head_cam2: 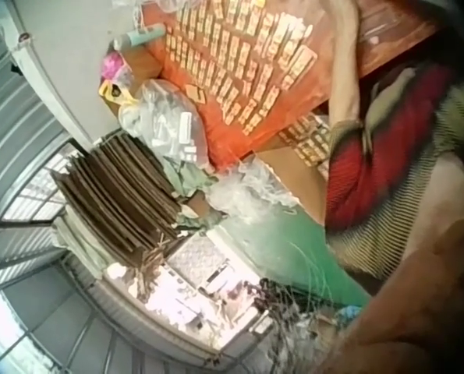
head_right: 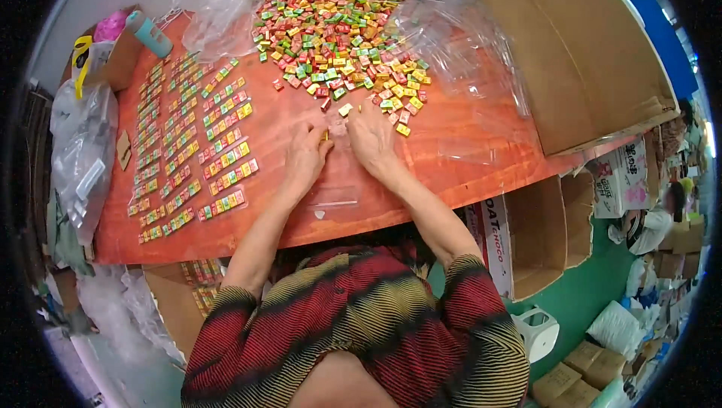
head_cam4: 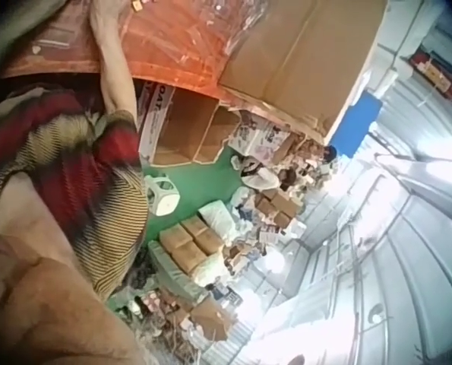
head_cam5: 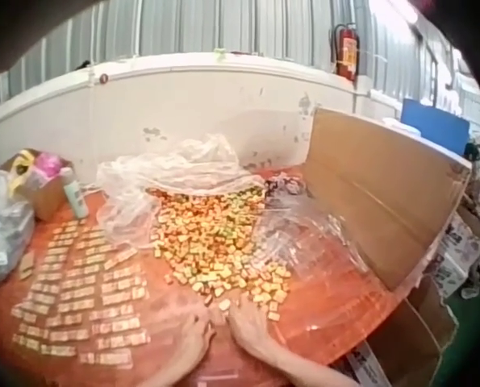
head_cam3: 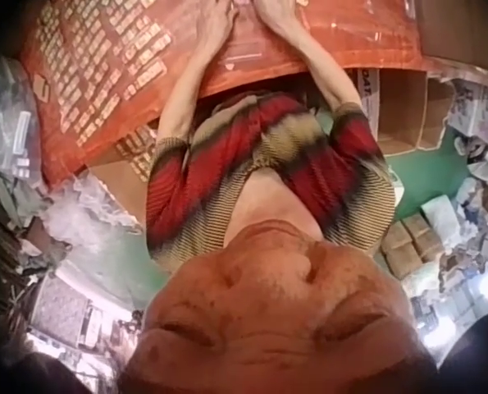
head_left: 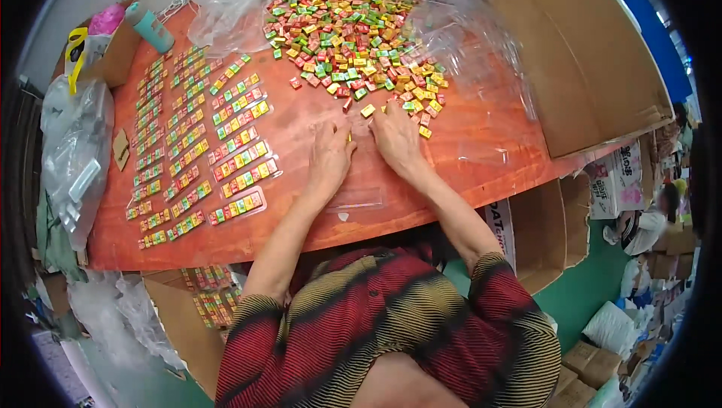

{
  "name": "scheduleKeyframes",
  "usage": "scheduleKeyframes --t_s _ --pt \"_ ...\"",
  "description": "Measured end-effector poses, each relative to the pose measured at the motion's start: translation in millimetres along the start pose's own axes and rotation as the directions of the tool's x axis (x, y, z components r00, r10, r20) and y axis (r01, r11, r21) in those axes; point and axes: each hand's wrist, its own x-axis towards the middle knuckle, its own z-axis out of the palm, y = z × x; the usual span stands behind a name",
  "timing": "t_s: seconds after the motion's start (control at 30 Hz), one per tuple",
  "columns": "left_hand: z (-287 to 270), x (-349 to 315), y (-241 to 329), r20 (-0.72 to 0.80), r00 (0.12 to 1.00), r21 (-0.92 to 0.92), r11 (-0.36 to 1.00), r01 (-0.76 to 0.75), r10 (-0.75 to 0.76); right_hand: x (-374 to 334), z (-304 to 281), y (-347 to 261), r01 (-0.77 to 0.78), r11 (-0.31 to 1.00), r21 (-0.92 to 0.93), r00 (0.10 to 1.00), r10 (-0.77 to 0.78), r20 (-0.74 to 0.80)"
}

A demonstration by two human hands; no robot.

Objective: Arranging individual wrapped candies into rows within transparent plastic trays.

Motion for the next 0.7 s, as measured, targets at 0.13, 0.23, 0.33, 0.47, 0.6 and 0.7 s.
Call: scheduleKeyframes --t_s 0.13,0.23,0.33,0.47,0.6,0.7 --pt "-3.0 3.1 3.9 0.038 0.998 0.013 0.998 0.056 -0.057 10.0 -3.3 -4.7 0.023 0.996 0.085 0.999 -0.020 -0.045" --pt "-4.4 6.9 2.7 0.047 0.997 -0.007 0.998 0.068 -0.067 14.9 18.0 -0.2 0.068 0.998 0.016 0.995 -0.066 -0.081" --pt "-8.8 7.0 -8.2 0.127 0.991 -0.059 0.997 0.057 -0.049 7.2 11.4 -9.3 0.230 0.963 0.138 0.972 -0.233 0.003" --pt "-13.6 4.4 -8.5 0.064 0.998 -0.100 0.995 -0.009 0.015 -7.0 -22.2 4.2 0.101 0.941 0.322 0.992 -0.122 0.046" --pt "-16.9 6.9 -3.8 0.162 0.986 -0.030 0.999 0.033 -0.028 -13.3 -34.7 11.9 -0.008 0.942 0.336 0.998 -0.014 0.063" --pt "-12.9 7.2 -6.6 0.169 0.985 -0.037 0.998 0.040 -0.033 -10.7 -27.6 -0.4 0.032 0.977 0.213 0.985 -0.067 0.159"
